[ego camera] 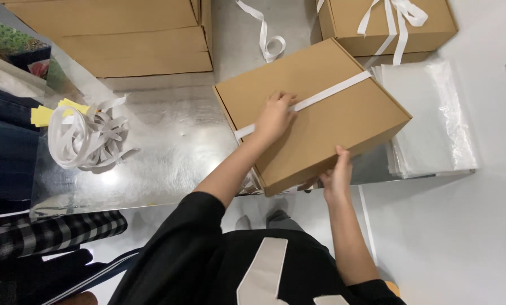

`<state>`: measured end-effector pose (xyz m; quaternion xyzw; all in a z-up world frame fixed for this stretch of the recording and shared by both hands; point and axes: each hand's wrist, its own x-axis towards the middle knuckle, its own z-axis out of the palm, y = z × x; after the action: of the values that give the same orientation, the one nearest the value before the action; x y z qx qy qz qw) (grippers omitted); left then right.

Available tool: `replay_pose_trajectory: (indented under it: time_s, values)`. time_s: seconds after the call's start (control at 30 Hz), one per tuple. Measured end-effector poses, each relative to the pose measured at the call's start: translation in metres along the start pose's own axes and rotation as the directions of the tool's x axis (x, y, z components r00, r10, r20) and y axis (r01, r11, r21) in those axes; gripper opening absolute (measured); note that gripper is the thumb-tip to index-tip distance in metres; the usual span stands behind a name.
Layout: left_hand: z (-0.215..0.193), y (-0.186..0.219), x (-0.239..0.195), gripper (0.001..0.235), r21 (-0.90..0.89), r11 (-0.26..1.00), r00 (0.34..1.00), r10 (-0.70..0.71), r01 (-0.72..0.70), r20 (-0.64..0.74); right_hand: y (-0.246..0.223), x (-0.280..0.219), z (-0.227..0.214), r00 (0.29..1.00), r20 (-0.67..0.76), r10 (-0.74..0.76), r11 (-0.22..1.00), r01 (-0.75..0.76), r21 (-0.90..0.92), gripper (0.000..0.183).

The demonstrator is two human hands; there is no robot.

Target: The person unpacks a brown garment from a plastic bag inside a cardboard box, places it on a hanger, and hangs it on a clothing rack. The person then folds the plastic bag, places it on a stack of similar bags, closes the box, and ties it with a white ribbon.

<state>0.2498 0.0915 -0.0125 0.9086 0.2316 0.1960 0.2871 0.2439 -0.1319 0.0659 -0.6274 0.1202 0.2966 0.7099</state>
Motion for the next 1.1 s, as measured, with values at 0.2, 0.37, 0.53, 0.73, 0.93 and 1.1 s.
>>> replay_pose_trajectory:
  time_s: [0.2,0.37,0.53,0.73,0.93,1.1]
  values:
    - [0.040,0.039,0.007,0.031,-0.167,0.953,0.930,-0.190,0.252,0.315,0.060,0.081,-0.127,0.982,-0.098,-0.164,0.979,0.149,-0.142,0.072]
    - [0.063,0.025,0.019,0.044,-0.417,0.849,0.909,-0.160,0.326,0.385,0.036,0.083,-0.189,0.962,-0.157,-0.224,0.968,0.201,-0.151,0.060]
    - [0.015,0.010,0.034,0.035,-0.728,0.514,0.890,-0.295,0.454,0.347,-0.006,0.040,-0.225,0.949,-0.204,-0.241,0.959,0.202,-0.197,0.046]
    - [-0.090,-0.050,0.026,0.022,-0.943,0.120,0.729,-0.666,0.312,0.156,-0.030,0.013,-0.273,0.993,-0.120,-0.020,0.992,0.005,-0.125,0.051]
    - [-0.172,-0.091,-0.012,0.020,-0.940,0.328,0.328,-0.882,-0.090,-0.339,-0.030,0.024,-0.289,0.986,-0.052,-0.159,0.983,0.153,-0.102,0.052]
    - [-0.162,-0.093,-0.032,0.014,-0.881,0.464,0.477,-0.797,0.092,-0.370,-0.048,0.037,-0.275,0.888,-0.384,-0.252,0.966,0.210,-0.147,0.027]
